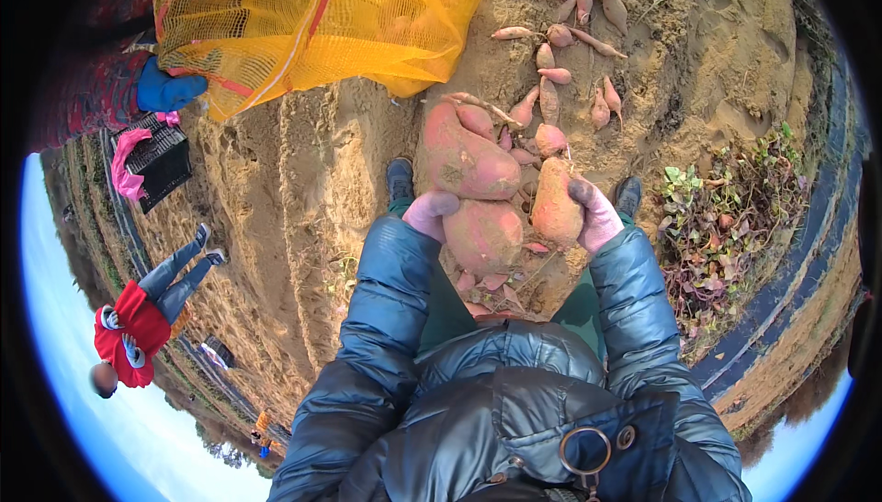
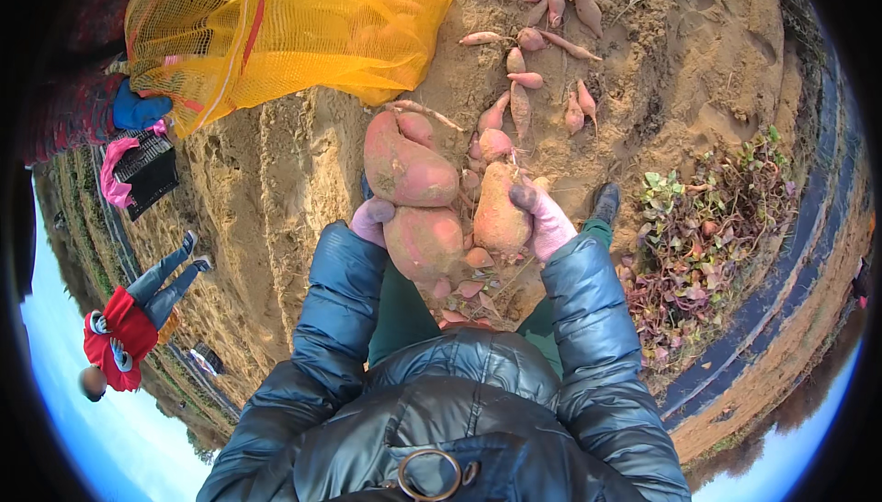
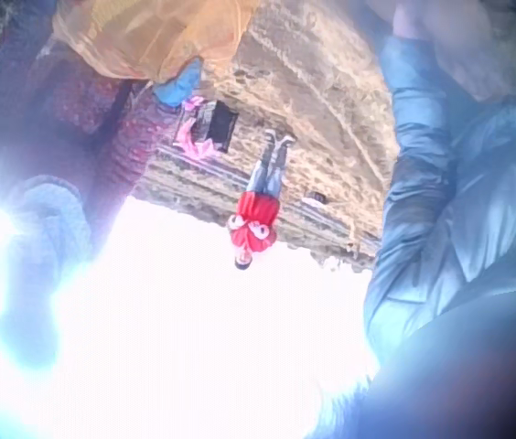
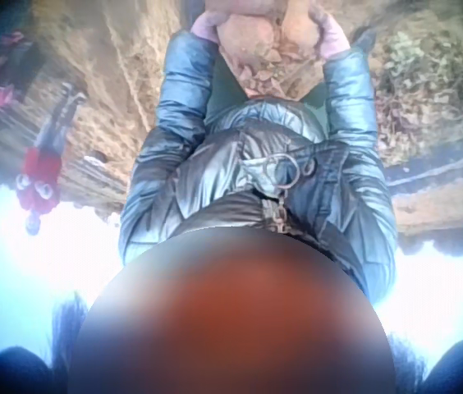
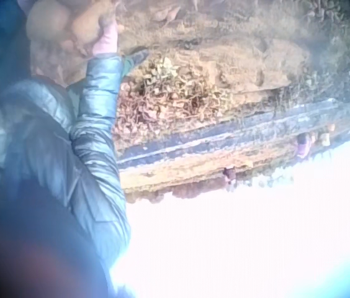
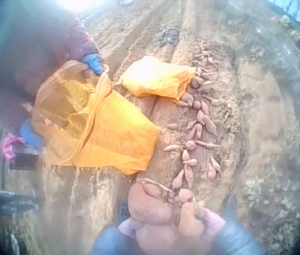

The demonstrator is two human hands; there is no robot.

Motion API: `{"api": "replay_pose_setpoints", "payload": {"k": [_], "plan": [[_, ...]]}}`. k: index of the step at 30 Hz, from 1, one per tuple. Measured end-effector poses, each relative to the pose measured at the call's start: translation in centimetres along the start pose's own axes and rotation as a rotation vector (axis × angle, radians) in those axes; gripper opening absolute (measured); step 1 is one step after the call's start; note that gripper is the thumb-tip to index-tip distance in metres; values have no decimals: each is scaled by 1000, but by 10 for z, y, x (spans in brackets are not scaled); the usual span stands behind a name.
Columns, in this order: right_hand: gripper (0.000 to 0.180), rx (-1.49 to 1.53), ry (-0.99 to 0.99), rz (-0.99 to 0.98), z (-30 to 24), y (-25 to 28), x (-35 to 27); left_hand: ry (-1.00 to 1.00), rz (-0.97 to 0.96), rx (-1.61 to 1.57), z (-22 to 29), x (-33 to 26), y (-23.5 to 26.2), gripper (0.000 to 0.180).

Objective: The person picks up sweet potatoes from the ground and places them into a yellow mesh bag held by another person. The person repeatedly gathers sweet potatoes by hand and transfers them into the bag throughout the clip.

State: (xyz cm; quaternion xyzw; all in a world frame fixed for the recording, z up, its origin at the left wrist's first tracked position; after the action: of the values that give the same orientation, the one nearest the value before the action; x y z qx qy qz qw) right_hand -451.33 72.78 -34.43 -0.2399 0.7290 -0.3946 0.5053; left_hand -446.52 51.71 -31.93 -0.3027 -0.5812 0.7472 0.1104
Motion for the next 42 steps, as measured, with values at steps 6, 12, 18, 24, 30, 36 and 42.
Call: {"api": "replay_pose_setpoints", "payload": {"k": [6, 12, 18, 24, 30, 36, 42], "plan": [[97, 238, -52, -310, -13, -65, -26, -169, 182, 93, 18, -22, -74, 64], [96, 274, -56, -411, -13, -104, -26, -464, 372, -204, 26, -21, -90, 47], [82, 210, -62, -340, -10, -105, -15, -506, 77, -158, 47, -13, -88, 69], [84, 311, -8, -306, -12, -105, -15, -352, 58, 231, 64, -30, -103, 91], [91, 199, 111, -297, -27, -82, -21, -668, 16, 488, 146, -67, -146, 95], [80, 227, 177, -267, -24, -49, -36, -317, 336, 452, 289, -54, -94, 66], [85, 330, 220, -113, -23, -26, -37, -85, 807, 967, 288, -25, 6, 59]]}}
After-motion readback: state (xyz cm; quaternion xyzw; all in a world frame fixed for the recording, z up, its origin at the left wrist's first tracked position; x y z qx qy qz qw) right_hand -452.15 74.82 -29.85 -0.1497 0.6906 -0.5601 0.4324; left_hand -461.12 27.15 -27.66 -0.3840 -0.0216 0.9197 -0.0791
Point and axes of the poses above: each hand's wrist, its own x-axis towards the middle knuckle, its own y-axis out of the back of the hand, z = x × y, the point moved 4 cm from there along x, towards the middle knuckle, and after that the axes turned 15 degrees about -z, right-handed, at the moved point
